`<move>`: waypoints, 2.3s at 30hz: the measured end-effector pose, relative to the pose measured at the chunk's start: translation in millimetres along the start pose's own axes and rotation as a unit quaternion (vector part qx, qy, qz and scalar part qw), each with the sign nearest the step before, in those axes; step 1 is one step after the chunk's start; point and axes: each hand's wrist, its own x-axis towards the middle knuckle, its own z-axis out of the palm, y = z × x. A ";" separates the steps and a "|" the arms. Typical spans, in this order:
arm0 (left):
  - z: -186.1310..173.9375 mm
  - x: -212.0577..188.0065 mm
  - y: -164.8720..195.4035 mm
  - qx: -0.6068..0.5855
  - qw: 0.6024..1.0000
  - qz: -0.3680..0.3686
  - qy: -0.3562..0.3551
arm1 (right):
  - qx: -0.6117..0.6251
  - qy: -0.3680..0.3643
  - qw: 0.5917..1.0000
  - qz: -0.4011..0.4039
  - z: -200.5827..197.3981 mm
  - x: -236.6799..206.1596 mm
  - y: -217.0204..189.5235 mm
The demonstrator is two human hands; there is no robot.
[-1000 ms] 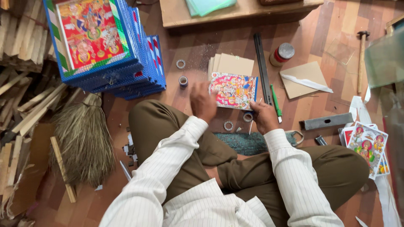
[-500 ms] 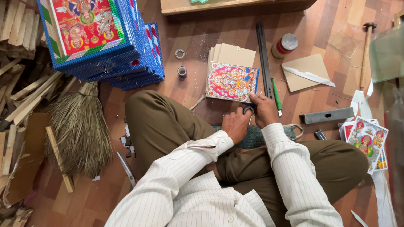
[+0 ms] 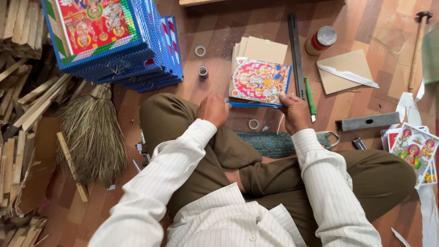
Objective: The person sits on the floor assembling small decorated picture frames. They trim white paper backing with scissors, press a blue beaded border strip onto the frame edges, stack cardboard backing sheets aside, and place finished frames onto a pile of completed frames.
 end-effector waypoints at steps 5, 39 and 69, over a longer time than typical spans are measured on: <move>-1.4 12.8 4.5 -0.042 0.995 -0.095 -0.002 | 0.014 0.024 1.000 -0.003 2.4 8.0 -0.7; 14.3 36.2 -15.3 -0.167 0.985 -0.037 0.024 | -0.226 0.097 0.949 -0.198 0.2 -22.7 10.3; -0.1 51.6 -0.1 -0.187 0.977 -0.088 -0.046 | -0.105 0.098 0.973 -0.179 -7.8 -8.7 13.2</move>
